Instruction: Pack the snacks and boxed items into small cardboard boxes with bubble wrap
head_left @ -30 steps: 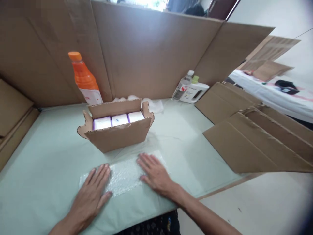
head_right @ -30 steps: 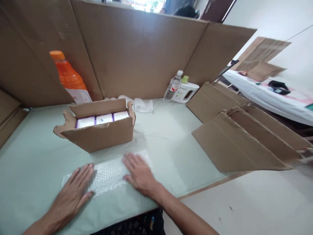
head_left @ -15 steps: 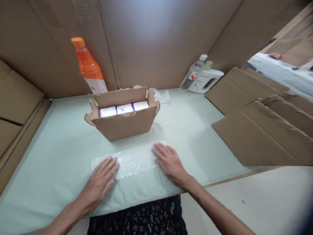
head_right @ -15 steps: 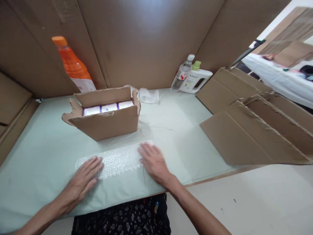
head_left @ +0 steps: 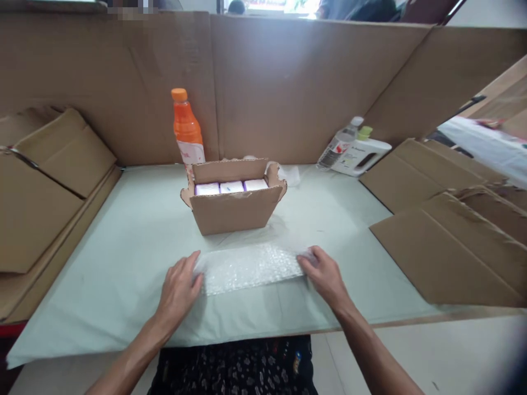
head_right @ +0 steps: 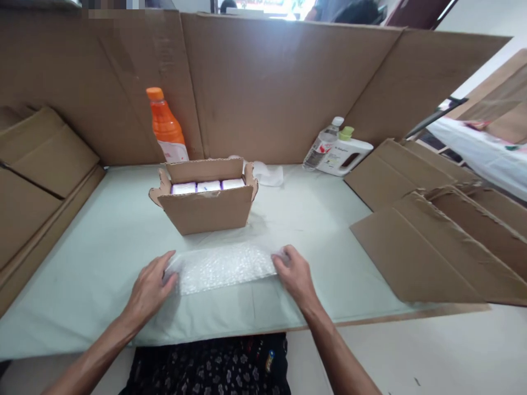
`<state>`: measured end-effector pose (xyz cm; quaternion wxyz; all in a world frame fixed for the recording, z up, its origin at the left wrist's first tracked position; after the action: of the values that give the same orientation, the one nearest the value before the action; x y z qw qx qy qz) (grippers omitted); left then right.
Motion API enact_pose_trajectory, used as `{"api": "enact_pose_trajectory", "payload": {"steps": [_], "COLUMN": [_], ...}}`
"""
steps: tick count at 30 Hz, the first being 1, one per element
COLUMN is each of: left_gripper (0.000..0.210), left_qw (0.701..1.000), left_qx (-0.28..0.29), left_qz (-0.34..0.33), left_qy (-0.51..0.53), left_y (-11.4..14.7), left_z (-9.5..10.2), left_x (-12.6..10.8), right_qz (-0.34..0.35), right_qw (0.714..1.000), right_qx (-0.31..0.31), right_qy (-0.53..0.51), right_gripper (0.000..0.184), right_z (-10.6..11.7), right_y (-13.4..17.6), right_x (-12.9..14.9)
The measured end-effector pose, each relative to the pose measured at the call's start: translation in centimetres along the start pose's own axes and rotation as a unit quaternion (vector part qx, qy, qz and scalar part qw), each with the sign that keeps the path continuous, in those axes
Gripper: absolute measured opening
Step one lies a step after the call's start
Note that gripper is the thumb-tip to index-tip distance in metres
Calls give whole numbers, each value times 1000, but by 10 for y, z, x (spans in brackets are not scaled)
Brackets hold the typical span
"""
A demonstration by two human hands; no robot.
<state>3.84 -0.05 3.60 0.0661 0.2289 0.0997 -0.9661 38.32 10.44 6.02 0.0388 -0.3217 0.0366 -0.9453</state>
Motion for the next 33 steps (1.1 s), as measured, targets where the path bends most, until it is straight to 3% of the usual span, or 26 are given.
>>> {"api": "enact_pose_trajectory", "payload": {"steps": [2,4,6,8,9,10,12,14,17,19,23,25,29,31,33], "left_gripper": [50,50,51,60,64,66,61,54,54,54,52,51,43,36,30], "left_qw": [999,989,945,860,833,828,865,905,928,942,977,989,995,987,982], "left_qx": [-36,-43,26,123,153,163,142,112,90,82,106,89,-45,-50,-8], "left_qz": [15,50,106,162,178,186,189,189,193,190,153,116,-38,-118,-161], "left_qy": [35,136,310,467,502,504,443,364,306,265,102,24,-78,-93,-99], "left_y": [-5,-10,-14,-16,-15,-15,-15,-16,-18,-20,-21,-19,-12,-10,-9], "left_z": [8,16,17,11,8,4,-2,-8,-12,-12,-12,-12,-9,-12,-18], "left_x": [-14,-26,-38,-48,-51,-53,-51,-45,-37,-34,-33,-34,-43,-47,-49], "right_qz": [-3,15,52,105,134,158,180,170,164,175,180,185,238,282,323], "right_qw": [999,999,998,989,979,967,949,954,963,952,940,941,937,929,918], "right_qx": [-38,-42,8,100,151,197,252,242,214,225,220,209,162,128,118], "right_qy": [-19,-21,-28,-32,-34,-38,-55,-57,29,111,187,190,199,200,196], "right_gripper": [26,26,23,23,26,30,41,42,35,32,29,32,25,22,20], "right_z": [22,30,17,-10,-25,-37,-52,-53,-51,-56,-73,-76,-78,-83,-90], "right_y": [1,6,17,29,34,38,41,36,22,17,16,19,25,27,27], "right_x": [9,31,65,100,114,126,136,132,114,103,90,87,92,98,100]}}
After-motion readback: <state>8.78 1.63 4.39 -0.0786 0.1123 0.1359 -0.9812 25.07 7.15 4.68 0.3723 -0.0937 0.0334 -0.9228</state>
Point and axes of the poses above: each hand's wrist, its own y-axis away from the middle knuckle, its own z-axis out of the back of the hand, x = y × z, the point moved 2 cm from there along -y, towards the middle knuckle
